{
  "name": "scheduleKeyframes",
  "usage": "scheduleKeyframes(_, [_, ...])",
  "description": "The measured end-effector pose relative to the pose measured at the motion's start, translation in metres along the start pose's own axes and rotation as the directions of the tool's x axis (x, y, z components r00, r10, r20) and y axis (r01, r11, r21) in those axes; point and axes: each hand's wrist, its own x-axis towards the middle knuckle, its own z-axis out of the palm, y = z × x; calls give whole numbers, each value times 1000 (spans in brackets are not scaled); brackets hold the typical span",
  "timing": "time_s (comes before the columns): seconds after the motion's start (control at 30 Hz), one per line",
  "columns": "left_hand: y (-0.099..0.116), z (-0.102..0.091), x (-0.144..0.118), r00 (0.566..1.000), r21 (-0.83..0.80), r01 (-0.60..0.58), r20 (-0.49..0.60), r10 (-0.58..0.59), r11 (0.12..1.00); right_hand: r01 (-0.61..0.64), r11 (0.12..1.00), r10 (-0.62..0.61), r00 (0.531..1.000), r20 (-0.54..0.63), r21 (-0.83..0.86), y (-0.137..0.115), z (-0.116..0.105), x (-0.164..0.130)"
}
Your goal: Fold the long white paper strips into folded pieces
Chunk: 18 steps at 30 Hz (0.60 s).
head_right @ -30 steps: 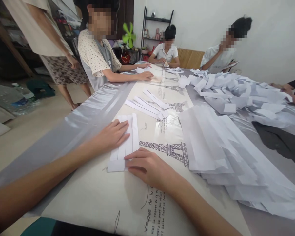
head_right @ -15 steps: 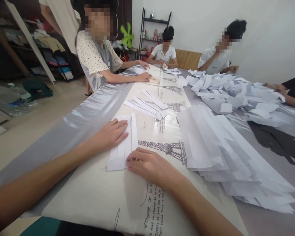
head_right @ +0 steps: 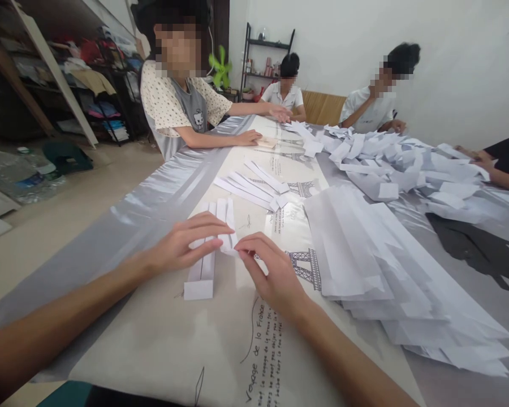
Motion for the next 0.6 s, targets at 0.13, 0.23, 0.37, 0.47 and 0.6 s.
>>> scheduleKeyframes(0.13, [13, 7, 1, 981, -11, -123, -152, 120, 992, -39, 993, 52, 992, -111, 111, -7, -2, 3])
scheduleKeyframes(0.23, [16, 11, 0, 966, 80, -137, -209, 151, 987, -31, 988, 45, 995, -90, 150, -13, -2, 3])
scheduleKeyframes(0.37, [21, 8, 2, 951, 251, -215, -164, 260, 944, -15, 993, 27, 995, -100, 119, -17, -4, 2])
scheduleKeyframes(0.47, [27, 5, 5, 959, 307, -221, -104, 264, 926, -25, 994, 35, 995, -94, 107, -17, -5, 1])
scheduleKeyframes(0.6, [33, 4, 7, 970, 319, -197, -75, 232, 927, -91, 983, 107, 990, -93, 159, -19, -5, 2])
